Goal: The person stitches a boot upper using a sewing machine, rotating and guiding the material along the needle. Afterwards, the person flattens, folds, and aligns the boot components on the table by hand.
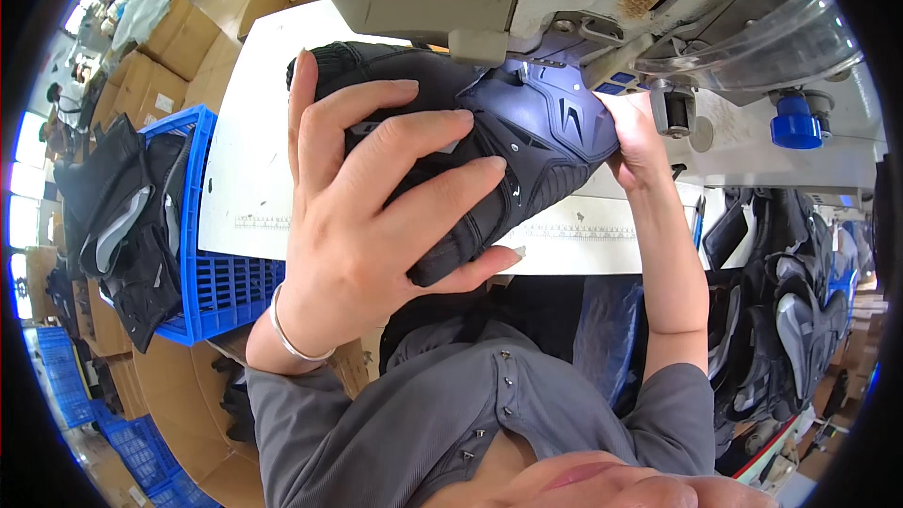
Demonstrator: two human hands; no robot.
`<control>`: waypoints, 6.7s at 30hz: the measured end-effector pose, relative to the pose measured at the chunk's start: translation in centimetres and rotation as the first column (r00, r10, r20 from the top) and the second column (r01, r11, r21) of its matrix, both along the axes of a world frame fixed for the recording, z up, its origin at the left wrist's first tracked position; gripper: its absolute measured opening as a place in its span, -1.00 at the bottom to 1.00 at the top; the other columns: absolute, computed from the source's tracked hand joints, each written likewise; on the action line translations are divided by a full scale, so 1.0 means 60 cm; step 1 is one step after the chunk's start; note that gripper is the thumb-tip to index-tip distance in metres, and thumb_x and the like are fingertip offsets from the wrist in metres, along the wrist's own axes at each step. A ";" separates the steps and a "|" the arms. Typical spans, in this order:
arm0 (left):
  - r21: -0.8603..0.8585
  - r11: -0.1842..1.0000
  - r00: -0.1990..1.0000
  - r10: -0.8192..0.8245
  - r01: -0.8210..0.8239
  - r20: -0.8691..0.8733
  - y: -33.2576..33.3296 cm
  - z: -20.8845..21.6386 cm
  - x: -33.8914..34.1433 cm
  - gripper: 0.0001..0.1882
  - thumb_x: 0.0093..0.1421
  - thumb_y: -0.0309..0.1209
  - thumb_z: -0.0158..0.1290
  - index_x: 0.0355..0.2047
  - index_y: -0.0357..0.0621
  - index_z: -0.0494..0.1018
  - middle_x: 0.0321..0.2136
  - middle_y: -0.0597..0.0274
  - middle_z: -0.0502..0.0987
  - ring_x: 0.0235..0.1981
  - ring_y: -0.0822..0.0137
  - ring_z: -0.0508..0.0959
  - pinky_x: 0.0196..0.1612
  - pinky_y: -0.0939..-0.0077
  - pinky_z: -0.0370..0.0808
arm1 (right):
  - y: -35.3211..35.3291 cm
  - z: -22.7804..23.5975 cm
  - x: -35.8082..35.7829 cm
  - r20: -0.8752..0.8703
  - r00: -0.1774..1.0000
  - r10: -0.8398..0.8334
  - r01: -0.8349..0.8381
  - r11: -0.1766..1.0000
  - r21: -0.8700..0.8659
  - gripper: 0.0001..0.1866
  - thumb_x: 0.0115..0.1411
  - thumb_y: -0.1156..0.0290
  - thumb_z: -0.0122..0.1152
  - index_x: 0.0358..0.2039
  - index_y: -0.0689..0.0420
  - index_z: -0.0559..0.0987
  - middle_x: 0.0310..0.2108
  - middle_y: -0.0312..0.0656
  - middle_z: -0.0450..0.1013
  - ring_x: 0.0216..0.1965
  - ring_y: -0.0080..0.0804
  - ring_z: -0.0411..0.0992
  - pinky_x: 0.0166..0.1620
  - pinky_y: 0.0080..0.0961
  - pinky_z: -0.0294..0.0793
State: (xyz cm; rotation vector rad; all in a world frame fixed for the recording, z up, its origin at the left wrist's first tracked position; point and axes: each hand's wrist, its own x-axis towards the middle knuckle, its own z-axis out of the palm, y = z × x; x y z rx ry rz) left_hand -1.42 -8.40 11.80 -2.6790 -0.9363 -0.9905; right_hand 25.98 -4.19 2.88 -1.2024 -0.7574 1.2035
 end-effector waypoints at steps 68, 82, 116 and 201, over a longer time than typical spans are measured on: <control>-0.291 0.952 0.972 -0.024 0.093 0.234 0.147 -0.014 -0.076 -0.49 -0.26 -0.51 0.36 -0.19 -0.18 0.57 -0.19 0.17 0.57 -0.18 0.21 0.55 -0.05 0.43 0.46 | -0.085 -0.058 -0.114 -0.131 0.988 -0.080 0.117 0.946 0.302 -0.84 0.24 0.37 0.17 -0.31 0.21 0.57 -0.37 -0.41 0.48 -0.34 -0.74 0.33 -0.20 -0.73 0.32; -0.282 0.956 0.968 -0.010 0.083 0.250 0.142 -0.012 -0.071 -0.48 -0.25 -0.49 0.36 -0.17 -0.17 0.56 -0.26 0.18 0.58 -0.24 0.25 0.56 -0.09 0.46 0.47 | -0.077 -0.055 -0.110 -0.158 0.983 -0.092 0.139 0.938 0.316 -0.83 0.24 0.38 0.16 -0.28 0.23 0.57 -0.32 -0.35 0.50 -0.30 -0.70 0.39 -0.14 -0.68 0.36; -0.157 0.985 0.959 -0.027 0.073 0.282 0.123 -0.022 -0.062 -0.63 -0.07 -0.41 0.27 -0.18 -0.10 0.57 -0.38 0.20 0.58 -0.40 0.32 0.51 -0.28 0.55 0.44 | -0.109 -0.017 -0.029 0.628 0.772 -0.093 -0.037 0.981 0.190 -0.80 0.17 0.39 0.21 -0.23 0.23 0.59 -0.36 -0.32 0.53 -0.32 -0.63 0.41 -0.18 -0.63 0.39; -0.062 0.961 0.901 0.273 -0.269 0.337 -0.090 -0.196 -0.129 -0.44 -0.27 -0.24 0.44 -0.20 -0.13 0.58 -0.24 0.08 0.57 -0.25 0.09 0.57 -0.16 0.36 0.51 | -0.155 -0.096 -0.107 -0.029 0.975 0.221 -0.203 0.937 0.285 -0.76 0.25 0.41 0.10 -0.17 0.32 0.52 -0.24 -0.35 0.34 -0.27 -0.67 0.26 -0.19 -0.71 0.26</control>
